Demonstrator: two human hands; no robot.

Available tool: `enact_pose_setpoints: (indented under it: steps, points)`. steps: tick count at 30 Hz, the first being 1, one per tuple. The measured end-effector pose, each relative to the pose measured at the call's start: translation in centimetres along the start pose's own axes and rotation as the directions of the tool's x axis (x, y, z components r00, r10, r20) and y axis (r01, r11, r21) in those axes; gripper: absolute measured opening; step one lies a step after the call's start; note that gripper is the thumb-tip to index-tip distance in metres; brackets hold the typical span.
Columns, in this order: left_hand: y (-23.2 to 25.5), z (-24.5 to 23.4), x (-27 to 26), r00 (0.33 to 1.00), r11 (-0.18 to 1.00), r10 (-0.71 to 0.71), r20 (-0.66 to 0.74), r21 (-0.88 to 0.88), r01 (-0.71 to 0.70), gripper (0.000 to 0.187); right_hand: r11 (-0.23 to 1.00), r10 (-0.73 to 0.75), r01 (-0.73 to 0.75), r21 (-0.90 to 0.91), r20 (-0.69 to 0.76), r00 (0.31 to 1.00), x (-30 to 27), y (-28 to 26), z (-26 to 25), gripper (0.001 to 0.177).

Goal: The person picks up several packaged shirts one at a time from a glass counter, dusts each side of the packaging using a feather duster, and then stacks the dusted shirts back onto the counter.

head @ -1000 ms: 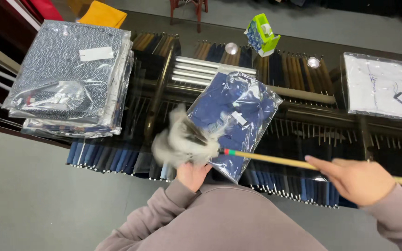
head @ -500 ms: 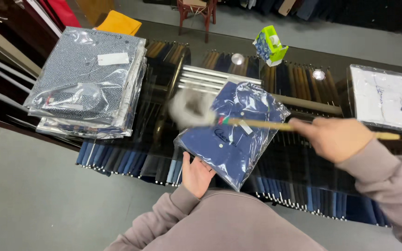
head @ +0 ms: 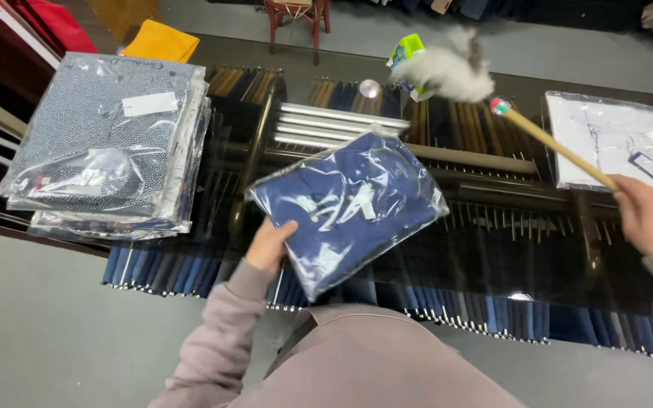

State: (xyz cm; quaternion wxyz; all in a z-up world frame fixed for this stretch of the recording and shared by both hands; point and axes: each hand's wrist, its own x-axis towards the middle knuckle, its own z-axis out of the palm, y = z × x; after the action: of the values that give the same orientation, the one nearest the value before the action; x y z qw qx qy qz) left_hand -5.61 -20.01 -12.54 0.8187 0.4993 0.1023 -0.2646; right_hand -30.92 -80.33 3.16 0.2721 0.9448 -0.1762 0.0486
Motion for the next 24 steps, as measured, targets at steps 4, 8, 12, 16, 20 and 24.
enact_pose_setpoints:
  steps: [4, 8, 12, 16, 20, 24]
  points:
    - [7.9, -2.5, 6.7, 1.0, 0.901, 0.012, -0.006, 0.435, -0.008, 0.069, 0.263, -0.055, -0.195, 0.945, 0.217, 0.975, 0.6, 4.7, 6.0, 0.034]
    - [13.7, -1.5, 7.3, 0.999, 0.693, -0.02, 0.029, 0.72, -0.007, 0.082, 0.474, -0.058, -0.446, 0.759, 0.533, 0.844, 3.5, -0.2, -5.2, 0.056]
    - [14.1, -0.5, 6.8, 0.997, 0.781, -0.002, 0.078, 0.622, -0.047, 0.066, 0.509, -0.173, -0.455, 0.731, 0.605, 0.778, 6.5, 3.0, 2.2, 0.044]
    - [14.0, -0.4, 6.8, 0.999, 0.804, 0.026, 0.043, 0.592, -0.047, 0.064, 0.607, -0.527, -0.31, 0.732, 0.663, 0.532, 9.8, 5.2, 7.1, 0.055]
    - [14.1, -0.4, 7.1, 0.998, 0.74, 0.067, 0.008, 0.671, -0.055, 0.063, 0.716, -0.277, -0.311, 0.625, 0.664, 0.695, 10.8, 3.2, 3.0, 0.052]
    - [14.2, 0.5, 6.1, 0.995, 0.704, 0.068, -0.075, 0.71, 0.006, 0.061, 0.638, -0.636, -0.242, 0.731, 0.677, 0.37, 12.2, 3.6, 7.0, 0.048]
